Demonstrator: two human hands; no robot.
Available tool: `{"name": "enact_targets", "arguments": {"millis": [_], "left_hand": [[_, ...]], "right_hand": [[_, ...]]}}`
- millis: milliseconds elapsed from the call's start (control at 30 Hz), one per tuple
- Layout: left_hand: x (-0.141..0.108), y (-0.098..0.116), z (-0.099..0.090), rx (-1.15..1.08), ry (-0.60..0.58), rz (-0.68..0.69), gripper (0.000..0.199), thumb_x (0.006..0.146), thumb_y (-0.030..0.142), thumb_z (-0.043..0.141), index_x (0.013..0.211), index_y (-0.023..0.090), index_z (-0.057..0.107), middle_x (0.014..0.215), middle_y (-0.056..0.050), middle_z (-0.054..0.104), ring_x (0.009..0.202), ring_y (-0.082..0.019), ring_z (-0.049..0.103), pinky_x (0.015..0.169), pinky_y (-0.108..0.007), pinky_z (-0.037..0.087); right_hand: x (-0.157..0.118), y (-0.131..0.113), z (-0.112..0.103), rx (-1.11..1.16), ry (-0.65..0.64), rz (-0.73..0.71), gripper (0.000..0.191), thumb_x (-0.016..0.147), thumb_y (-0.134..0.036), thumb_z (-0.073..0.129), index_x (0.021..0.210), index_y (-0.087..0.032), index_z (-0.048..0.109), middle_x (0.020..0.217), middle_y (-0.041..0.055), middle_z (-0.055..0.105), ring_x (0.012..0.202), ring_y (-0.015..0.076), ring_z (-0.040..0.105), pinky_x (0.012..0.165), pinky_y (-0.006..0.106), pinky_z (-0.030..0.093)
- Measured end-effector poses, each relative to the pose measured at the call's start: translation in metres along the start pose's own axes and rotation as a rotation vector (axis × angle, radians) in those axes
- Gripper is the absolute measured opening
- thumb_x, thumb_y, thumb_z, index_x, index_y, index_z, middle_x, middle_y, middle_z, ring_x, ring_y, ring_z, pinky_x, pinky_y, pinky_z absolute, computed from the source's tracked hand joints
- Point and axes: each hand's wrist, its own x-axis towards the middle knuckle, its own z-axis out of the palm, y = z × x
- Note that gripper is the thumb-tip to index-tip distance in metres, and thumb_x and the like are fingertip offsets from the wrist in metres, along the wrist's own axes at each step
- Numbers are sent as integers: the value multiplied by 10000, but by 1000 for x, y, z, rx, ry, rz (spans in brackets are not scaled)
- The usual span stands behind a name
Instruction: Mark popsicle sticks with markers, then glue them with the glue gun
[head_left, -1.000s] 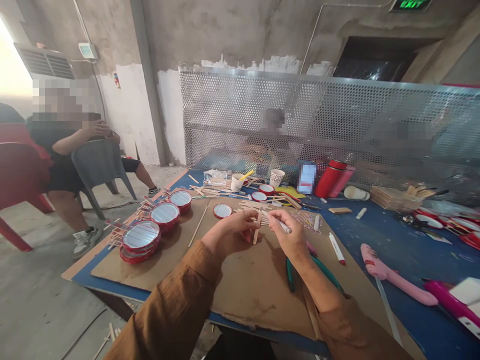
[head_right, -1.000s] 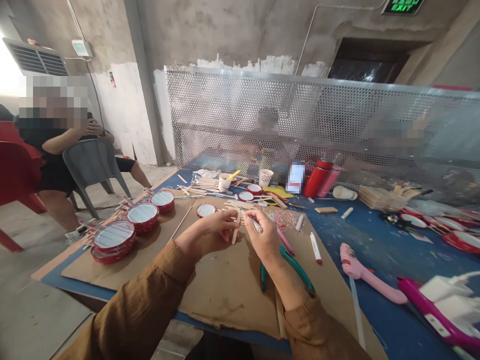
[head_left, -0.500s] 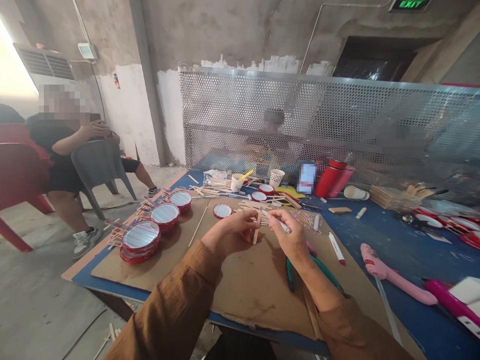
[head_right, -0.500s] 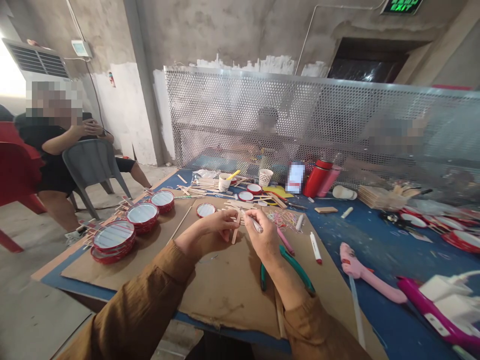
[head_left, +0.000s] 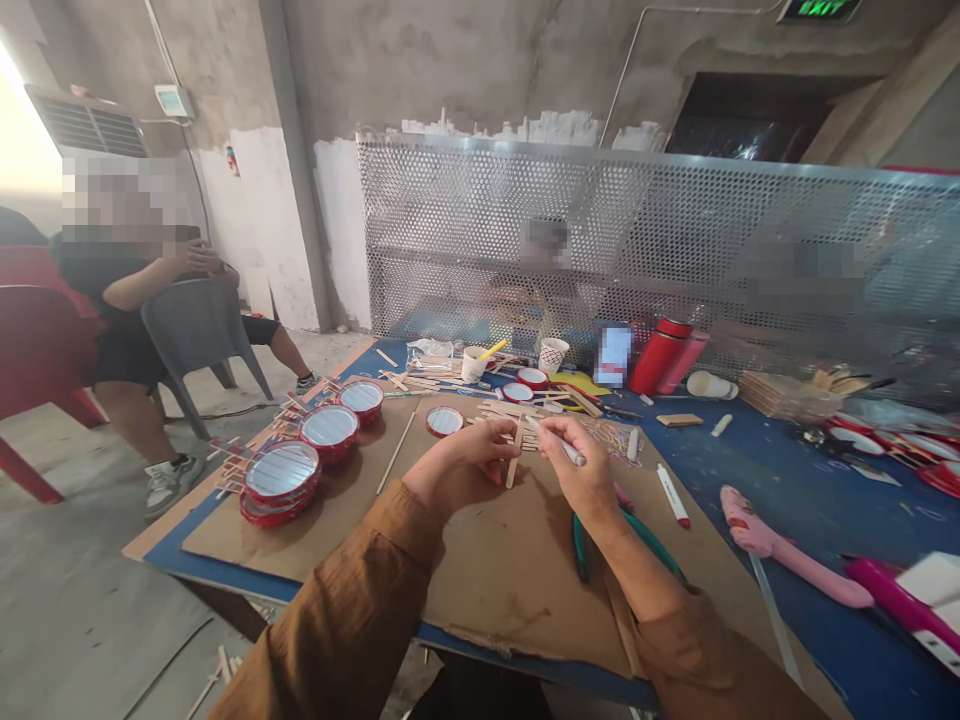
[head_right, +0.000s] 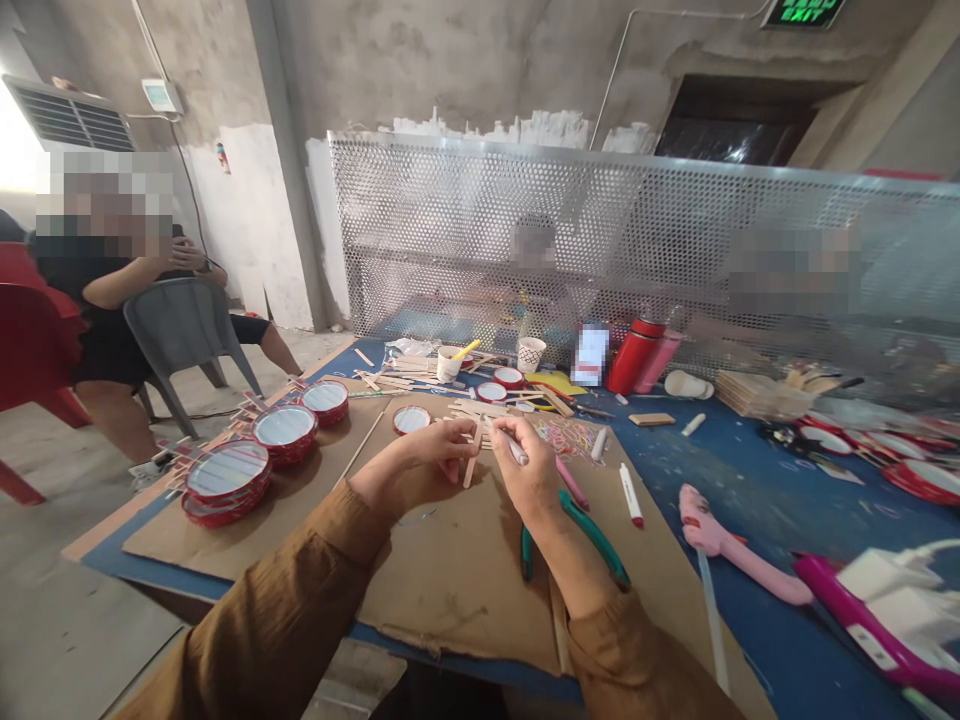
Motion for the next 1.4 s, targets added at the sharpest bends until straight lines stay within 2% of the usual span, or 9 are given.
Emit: {"name": "enact_targets", "arguments": {"millis": [133,333,433,633,767,1033,1167,1400], "left_hand": [[1,-2,1,-6,8,23,283,792,350,686,947,164,540,687,18,622,541,-110,619,521,-202,485],[1,-1,0,9,-8,-4,259,812,328,664,968,162,541,707,-11,664,527,-132,630,516,-231,504],[1,0,0,8,-6,2,253,814,323,675,958,158,550,701,-15,669,537,-132,638,518,-221,500],[0,2,0,3,-3,-21,300,796,361,717,950,162,554,685,-5,669,515,-118,621,520,-217,488],[-2,6,1,14,4,-20,302,788,365,728,935,162,561,686,-2,666,528,-121,622,532,-222,486],[-4,6,3,-67,-9,6,318,783,368,736,968,158,583,710,-13,663,554,-120,630,551,-227,493],[-3,4,3,-58,-9,-12,336,778,369,745,979,157,579,702,-11,660,539,-118,628,536,-219,483],[-1,3,0,-8,-29,-3,358,766,420,746,930,163,558,703,-26,666,538,-135,633,529,-238,494]], "right_hand": [[3,-4,-1,110,50,43,254,828,-448,643,905,-209,674,674,-2,655,591,154,611,605,287,523],[9,-4,0,438,94,269,297,705,-455,757,791,-180,684,558,-27,605,490,117,539,513,256,457],[10,-4,1,525,74,317,312,665,-444,796,775,-174,686,536,-29,599,479,110,524,492,247,437],[9,-5,3,538,50,370,344,640,-461,821,774,-173,689,540,-25,609,490,110,532,492,245,443],[9,-5,1,556,52,361,330,646,-458,821,751,-176,686,534,-31,600,484,98,525,488,228,429],[10,-5,-3,439,61,313,312,653,-454,807,773,-182,711,554,-24,626,487,105,540,506,242,422],[9,-6,-4,480,59,305,306,667,-459,799,769,-182,716,556,-25,619,492,106,538,503,245,420],[11,-8,-4,601,41,380,332,619,-455,844,738,-173,717,540,-21,615,492,96,526,479,221,422]]}}
